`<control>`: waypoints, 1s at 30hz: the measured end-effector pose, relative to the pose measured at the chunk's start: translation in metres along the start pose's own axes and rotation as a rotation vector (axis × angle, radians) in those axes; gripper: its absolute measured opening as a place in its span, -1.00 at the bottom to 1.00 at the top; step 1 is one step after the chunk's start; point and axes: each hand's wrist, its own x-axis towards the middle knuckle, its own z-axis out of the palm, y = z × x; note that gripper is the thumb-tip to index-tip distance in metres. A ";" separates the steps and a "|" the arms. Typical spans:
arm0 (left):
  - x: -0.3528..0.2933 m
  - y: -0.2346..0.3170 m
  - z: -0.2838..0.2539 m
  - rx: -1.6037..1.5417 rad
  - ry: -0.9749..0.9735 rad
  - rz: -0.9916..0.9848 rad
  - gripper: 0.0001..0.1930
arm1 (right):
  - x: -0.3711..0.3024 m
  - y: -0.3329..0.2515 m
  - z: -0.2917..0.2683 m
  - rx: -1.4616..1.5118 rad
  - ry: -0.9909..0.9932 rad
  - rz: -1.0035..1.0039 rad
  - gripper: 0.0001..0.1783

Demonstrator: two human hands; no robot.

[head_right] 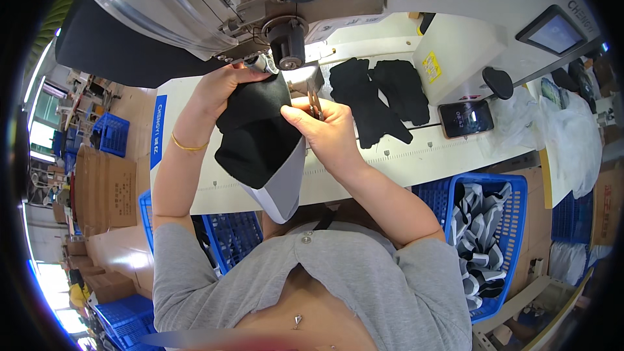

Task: The recorder is using a sewing machine to stitch together components of a shoe upper, likely for athletic footwear.

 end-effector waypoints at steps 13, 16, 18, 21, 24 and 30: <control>0.024 -0.028 -0.020 0.370 0.189 0.292 -0.73 | 0.001 0.001 -0.001 -0.028 0.000 0.025 -0.87; -0.015 -0.002 0.010 0.848 0.295 0.397 -0.62 | 0.005 0.003 -0.002 -0.073 0.010 0.004 -0.86; -0.036 -0.011 0.012 1.116 0.413 0.770 -0.63 | 0.002 0.007 -0.002 -0.083 0.011 -0.022 -0.86; -0.062 -0.031 0.018 1.423 0.396 1.297 -0.68 | 0.003 0.009 -0.002 -0.081 0.010 -0.060 -0.88; -0.058 -0.040 0.022 1.452 0.219 1.423 -0.67 | 0.000 0.008 0.000 -0.058 -0.020 -0.057 -0.87; -0.052 -0.046 0.021 1.498 0.172 1.516 -0.66 | -0.004 0.004 0.003 -0.007 -0.006 -0.037 -0.84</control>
